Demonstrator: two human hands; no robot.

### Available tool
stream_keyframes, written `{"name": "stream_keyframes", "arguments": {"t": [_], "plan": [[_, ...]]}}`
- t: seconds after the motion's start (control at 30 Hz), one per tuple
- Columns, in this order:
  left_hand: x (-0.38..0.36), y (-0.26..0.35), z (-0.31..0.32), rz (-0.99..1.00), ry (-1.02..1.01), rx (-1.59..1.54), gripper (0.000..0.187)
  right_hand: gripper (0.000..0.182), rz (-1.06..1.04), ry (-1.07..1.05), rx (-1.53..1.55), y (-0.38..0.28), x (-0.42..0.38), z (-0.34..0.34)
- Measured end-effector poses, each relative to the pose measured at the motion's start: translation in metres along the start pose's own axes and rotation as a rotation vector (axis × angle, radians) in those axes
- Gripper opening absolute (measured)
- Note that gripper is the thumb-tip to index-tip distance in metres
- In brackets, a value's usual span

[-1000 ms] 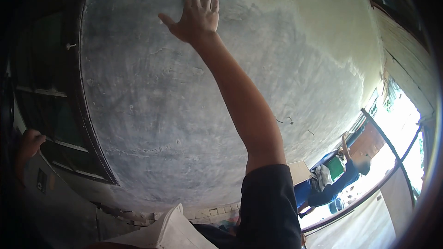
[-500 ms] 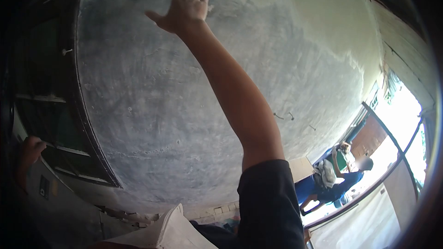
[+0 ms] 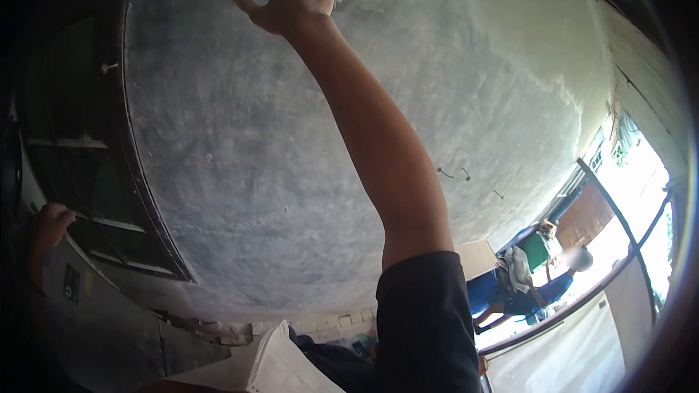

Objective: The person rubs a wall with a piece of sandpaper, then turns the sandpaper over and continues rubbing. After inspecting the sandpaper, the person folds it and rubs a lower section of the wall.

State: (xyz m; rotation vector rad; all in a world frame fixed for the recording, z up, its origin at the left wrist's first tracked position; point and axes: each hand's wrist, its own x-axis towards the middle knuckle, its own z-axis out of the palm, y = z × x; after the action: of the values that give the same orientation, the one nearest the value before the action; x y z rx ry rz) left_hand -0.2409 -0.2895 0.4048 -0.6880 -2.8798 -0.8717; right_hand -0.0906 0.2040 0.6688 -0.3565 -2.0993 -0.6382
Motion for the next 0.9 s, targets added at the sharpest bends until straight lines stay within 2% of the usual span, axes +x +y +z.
{"name": "stream_keyframes", "arguments": {"t": [0.1,0.2,0.27,0.4,0.47,0.5,0.67,0.73,0.77,0.83,0.9], "plan": [[0.001,0.0,-0.003,-0.011,-0.012,-0.034,0.033,0.1,-0.039,0.035,-0.053,0.004,-0.013,0.015],[-0.007,0.01,-0.006,-0.03,-0.025,-0.029,0.034,0.108,-0.098,0.103,0.033,0.007,-0.014,0.046],[-0.005,0.014,-0.008,-0.03,-0.033,-0.01,0.034,0.109,-0.148,0.224,-0.12,0.014,-0.002,0.051],[-0.001,0.01,-0.006,-0.007,-0.03,0.034,0.034,0.107,-0.074,0.187,0.027,0.0,0.005,0.023],[-0.003,0.004,-0.002,-0.048,-0.005,-0.002,0.034,0.097,-0.051,0.128,-0.031,-0.004,0.002,0.019],[-0.002,0.001,-0.001,-0.046,0.009,-0.004,0.035,0.106,-0.114,0.168,-0.074,0.002,-0.001,0.032],[-0.009,0.018,-0.007,0.01,0.065,0.041,0.034,0.102,-0.044,0.04,0.061,-0.007,-0.001,0.038],[-0.007,0.022,-0.012,-0.086,-0.067,0.092,0.032,0.105,-0.106,0.297,0.016,0.001,0.012,0.053],[-0.003,0.018,-0.012,-0.074,-0.081,0.11,0.032,0.105,-0.084,0.284,0.013,-0.003,0.008,0.034],[0.0,0.003,-0.002,0.009,-0.013,-0.016,0.031,0.094,-0.007,0.018,0.122,-0.012,0.01,-0.004],[-0.001,0.0,0.001,0.009,0.027,-0.013,0.032,0.099,-0.046,0.088,0.109,-0.004,0.004,0.02]]}}
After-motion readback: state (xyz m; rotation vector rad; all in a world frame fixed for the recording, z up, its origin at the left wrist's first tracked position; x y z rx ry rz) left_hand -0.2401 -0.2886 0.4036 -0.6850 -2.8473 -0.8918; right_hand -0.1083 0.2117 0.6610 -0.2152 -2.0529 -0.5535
